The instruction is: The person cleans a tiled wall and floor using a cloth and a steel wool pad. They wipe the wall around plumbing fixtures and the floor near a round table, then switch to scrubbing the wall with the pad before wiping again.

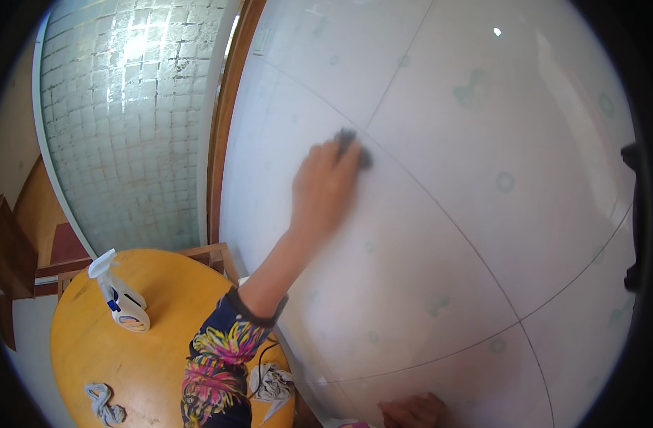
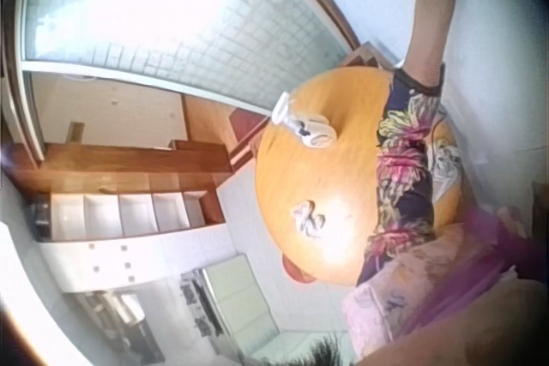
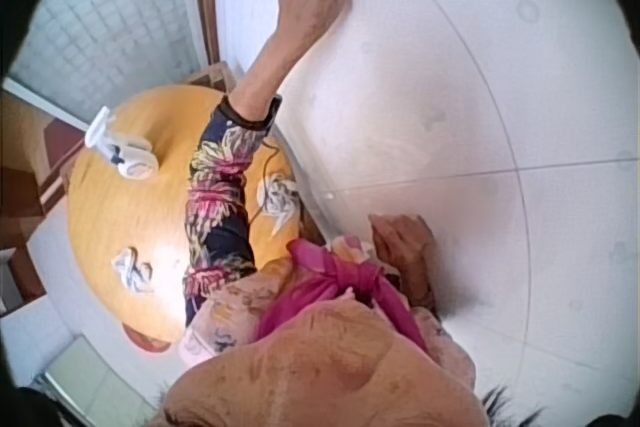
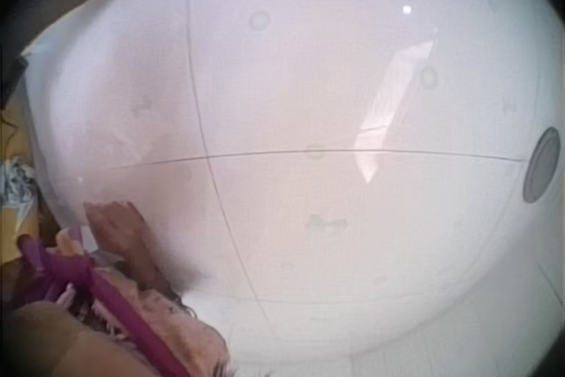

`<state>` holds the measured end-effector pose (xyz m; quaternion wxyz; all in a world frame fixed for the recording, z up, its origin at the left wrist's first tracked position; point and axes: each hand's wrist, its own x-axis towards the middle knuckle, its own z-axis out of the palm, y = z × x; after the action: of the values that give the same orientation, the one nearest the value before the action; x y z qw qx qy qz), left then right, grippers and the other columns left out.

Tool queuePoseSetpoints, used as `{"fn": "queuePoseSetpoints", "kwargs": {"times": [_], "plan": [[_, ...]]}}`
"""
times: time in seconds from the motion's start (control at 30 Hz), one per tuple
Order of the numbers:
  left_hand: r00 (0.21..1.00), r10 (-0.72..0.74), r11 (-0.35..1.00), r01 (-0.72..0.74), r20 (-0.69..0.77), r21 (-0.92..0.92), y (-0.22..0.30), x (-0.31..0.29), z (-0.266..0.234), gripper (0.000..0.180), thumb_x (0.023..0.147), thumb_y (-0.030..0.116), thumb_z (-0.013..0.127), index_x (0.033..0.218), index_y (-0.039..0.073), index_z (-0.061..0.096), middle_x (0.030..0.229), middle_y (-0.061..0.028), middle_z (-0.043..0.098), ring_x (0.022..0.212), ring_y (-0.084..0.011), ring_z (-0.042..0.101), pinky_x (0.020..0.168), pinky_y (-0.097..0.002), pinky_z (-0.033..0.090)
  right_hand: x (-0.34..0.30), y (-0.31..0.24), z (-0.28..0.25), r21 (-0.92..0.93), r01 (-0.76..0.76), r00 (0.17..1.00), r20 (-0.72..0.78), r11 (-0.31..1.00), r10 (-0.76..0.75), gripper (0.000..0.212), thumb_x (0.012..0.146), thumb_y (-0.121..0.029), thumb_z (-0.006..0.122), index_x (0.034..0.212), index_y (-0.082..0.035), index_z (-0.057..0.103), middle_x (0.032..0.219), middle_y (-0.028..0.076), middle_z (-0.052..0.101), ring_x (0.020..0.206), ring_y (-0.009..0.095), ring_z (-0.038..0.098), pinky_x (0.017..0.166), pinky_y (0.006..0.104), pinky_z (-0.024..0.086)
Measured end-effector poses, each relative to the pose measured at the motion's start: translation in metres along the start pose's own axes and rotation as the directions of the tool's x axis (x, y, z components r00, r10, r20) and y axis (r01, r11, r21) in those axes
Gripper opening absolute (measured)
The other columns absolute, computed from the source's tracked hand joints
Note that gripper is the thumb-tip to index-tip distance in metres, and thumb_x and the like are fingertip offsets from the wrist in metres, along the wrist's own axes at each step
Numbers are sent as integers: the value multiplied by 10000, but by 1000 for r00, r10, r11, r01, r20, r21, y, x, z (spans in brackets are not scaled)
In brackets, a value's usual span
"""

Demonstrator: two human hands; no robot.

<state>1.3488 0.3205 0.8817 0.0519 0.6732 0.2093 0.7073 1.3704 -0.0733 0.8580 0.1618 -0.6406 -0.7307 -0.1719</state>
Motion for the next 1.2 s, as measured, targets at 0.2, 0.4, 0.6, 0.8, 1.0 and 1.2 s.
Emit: {"fn": "queuePoseSetpoints", "kwargs": {"times": [0.2, 0.4, 0.6, 0.8, 1.0, 1.2], "plan": [[999, 43, 999, -44, -12, -11, 1, -8, -5, 365, 791, -61, 683, 1151, -2, 663, 964, -125, 581, 822, -287, 571, 670, -385, 496, 1, -1, 2, 24, -8, 1000, -23, 1000, 9, 222, 804, -15, 703, 1015, -82, 718, 774, 68, 668, 630, 237, 634, 550, 369, 460], [994, 39, 999, -41, -102, -17, -3, 44, 12, 337, 817, -40, 684, 1147, 22, 667, 934, -109, 567, 830, -283, 571, 674, -395, 493, 5, -2, -2, 21, -30, 1000, -5, 999, 30, 221, 801, -22, 703, 1013, -84, 721, 774, 68, 672, 645, 236, 646, 562, 363, 474], [998, -30, 996, 35, 62, -82, 11, -22, -12, 380, 797, -66, 676, 1171, 0, 658, 979, -133, 589, 836, -312, 586, 693, -398, 500, 4, -4, -5, -16, -67, 992, 106, 998, 68, 212, 795, -26, 703, 995, -93, 723, 751, 59, 671, 645, 233, 649, 565, 365, 479], [1000, 12, 996, -14, -29, -90, 6, 29, 2, 396, 776, -71, 674, 1163, 11, 665, 981, -143, 587, 877, -324, 585, 723, -411, 505, 4, -5, -5, -17, -78, 993, 92, 997, 79, 236, 777, -19, 713, 997, -104, 726, 757, 54, 683, 637, 238, 651, 565, 369, 483], [990, 66, 976, -90, -125, -198, 47, 36, -4, 386, 773, -64, 679, 1154, -4, 677, 1023, -176, 596, 841, -326, 588, 710, -398, 509, 3, -4, -4, 4, -76, 996, 55, 997, 76, 244, 760, -14, 724, 986, -104, 734, 755, 55, 687, 637, 239, 654, 561, 373, 482], [939, 227, 887, -309, -259, -343, 106, 51, -10, 374, 749, -66, 643, 1120, -30, 666, 1017, -173, 586, 793, -291, 559, 684, -368, 484, 4, -5, -1, 35, -73, 997, 3, 997, 73, 216, 756, -8, 730, 950, -104, 734, 750, 59, 684, 636, 241, 653, 557, 371, 478]]}}
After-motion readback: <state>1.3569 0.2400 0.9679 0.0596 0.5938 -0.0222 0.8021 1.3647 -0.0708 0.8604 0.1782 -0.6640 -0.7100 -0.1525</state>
